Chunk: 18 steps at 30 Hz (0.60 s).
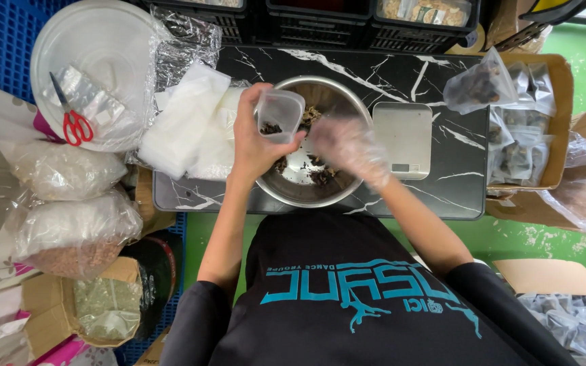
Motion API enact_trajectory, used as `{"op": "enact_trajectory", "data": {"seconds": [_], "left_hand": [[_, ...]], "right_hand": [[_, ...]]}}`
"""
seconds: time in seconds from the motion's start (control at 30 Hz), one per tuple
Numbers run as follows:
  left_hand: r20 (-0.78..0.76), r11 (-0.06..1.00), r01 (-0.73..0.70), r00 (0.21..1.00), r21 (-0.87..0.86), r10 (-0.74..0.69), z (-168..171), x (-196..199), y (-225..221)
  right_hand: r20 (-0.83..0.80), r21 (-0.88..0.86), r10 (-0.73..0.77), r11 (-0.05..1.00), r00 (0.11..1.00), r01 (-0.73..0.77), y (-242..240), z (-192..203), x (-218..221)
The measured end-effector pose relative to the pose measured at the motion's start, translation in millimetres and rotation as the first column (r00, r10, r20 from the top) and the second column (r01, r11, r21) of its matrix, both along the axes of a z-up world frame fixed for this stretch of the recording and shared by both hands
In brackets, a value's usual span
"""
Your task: The person picks up dried food items from a large bowl, places them into small plastic bags, and سپس stacks the filled bags into a cardboard box.
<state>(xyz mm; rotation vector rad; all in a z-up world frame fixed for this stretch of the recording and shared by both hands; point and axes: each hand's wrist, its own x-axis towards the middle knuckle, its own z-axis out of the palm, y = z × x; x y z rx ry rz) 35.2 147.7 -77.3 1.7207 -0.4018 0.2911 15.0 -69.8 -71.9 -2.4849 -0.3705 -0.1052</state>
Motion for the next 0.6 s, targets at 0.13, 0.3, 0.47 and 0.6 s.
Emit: {"op": "enact_trajectory", "data": {"seconds": [0.13, 0.3, 0.47, 0.6], "left_hand": [[0.157, 0.999, -0.008, 0.987, -0.045, 0.015, -11.1, -1.9, -1.1], [0.355, 0.997, 0.020, 0.935, -0.074, 0.008, 1.1, -11.8, -8.9], [0.354, 1.000, -0.018, 0.935, -0.023, 0.026, -3.1, -10.3, -6.8], [0.200, 0.994, -0.083, 0.977, 0.067, 0.068, 3.0, -11.3, -10.7]], "right_hand": [[-0.359, -0.487, 0.328, 0.733, 0.874, -0.476, 0.1, -196.6, -39.1], [-0.150, -0.575, 0.316, 0.743, 0.937, -0.342, 5.6, -154.7, -33.9], [-0.424, -0.055, 0.155, 0.979, 0.892, -0.196, -4.5, 4.2, -9.9], [-0.007, 0.557, 0.065, 0.829, 0.998, -0.050, -22.2, 58.7, 2.1]]}}
